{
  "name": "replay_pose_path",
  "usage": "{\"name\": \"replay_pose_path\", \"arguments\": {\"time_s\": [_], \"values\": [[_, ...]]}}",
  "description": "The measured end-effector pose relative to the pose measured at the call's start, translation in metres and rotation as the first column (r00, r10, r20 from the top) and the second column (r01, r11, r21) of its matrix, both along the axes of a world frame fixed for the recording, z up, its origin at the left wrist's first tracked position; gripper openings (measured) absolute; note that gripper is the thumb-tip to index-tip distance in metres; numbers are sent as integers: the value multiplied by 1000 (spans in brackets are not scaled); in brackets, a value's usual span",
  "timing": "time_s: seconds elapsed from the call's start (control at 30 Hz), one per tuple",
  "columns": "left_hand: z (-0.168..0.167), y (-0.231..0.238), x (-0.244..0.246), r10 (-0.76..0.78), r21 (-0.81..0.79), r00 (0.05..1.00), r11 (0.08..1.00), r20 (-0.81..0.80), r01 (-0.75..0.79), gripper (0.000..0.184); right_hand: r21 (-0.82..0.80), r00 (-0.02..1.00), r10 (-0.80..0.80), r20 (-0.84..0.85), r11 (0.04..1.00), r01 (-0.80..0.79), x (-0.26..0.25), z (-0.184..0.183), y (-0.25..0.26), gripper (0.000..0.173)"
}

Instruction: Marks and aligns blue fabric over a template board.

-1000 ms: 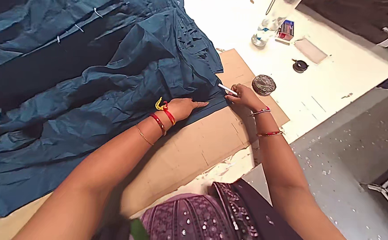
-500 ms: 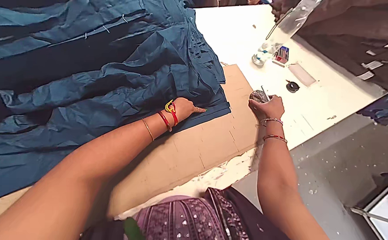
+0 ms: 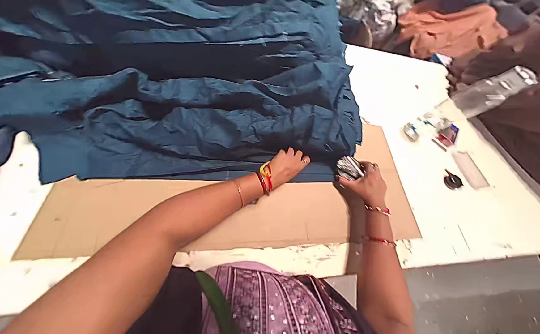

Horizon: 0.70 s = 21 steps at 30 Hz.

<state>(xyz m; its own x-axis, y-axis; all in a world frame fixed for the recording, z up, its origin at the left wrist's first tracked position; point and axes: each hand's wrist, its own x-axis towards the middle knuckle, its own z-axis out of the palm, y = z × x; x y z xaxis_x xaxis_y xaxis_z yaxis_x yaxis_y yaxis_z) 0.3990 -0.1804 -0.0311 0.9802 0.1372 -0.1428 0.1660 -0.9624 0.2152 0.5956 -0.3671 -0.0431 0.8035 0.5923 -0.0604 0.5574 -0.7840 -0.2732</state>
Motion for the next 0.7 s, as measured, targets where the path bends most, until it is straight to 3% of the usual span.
{"name": "replay_pose_path", "arguments": {"time_s": [0.07, 0.13, 0.23, 0.3, 0.37, 0.4, 0.5, 0.57, 0.6, 0.7], "values": [[-25, 10, -53, 166, -78, 975, 985, 150, -155, 36, -25, 1000, 17, -5, 1000, -17, 0, 1, -3, 97], [-46, 33, -122, 373, -98, 871, 927, 319, -362, 31, -24, 999, 42, -6, 999, -42, 0, -3, -2, 95], [-60, 84, -248, 648, -169, 686, 756, 330, -633, 28, -124, 999, 46, -2, 991, -46, -1, 0, 2, 90], [-59, 120, -326, 740, -200, 551, 650, 384, -734, 21, -271, 999, 34, 32, 962, -24, -5, 8, 5, 85], [-63, 154, -387, 767, -250, 489, 613, 414, -749, 24, -415, 997, 24, 77, 910, 11, -31, 26, 20, 80], [-67, 167, -408, 744, -282, 503, 646, 440, -709, 26, -438, 995, 55, 78, 899, -15, -50, 36, 32, 78], [-70, 192, -430, 671, -409, 533, 739, 515, -535, 23, -314, 915, 403, 20, 871, -377, -127, 60, 87, 61], [-68, 199, -436, 696, -488, 532, 718, 482, -496, 21, -255, 757, 648, -85, 720, -645, -207, 68, 139, 42], [-69, 201, -438, 705, -516, 524, 708, 478, -482, 20, -203, 619, 769, -158, 588, -783, -247, 63, 164, 35], [-70, 201, -437, 708, -534, 511, 704, 487, -467, 17, -165, 209, 945, -252, 171, -971, -346, 38, 226, 51]]}}
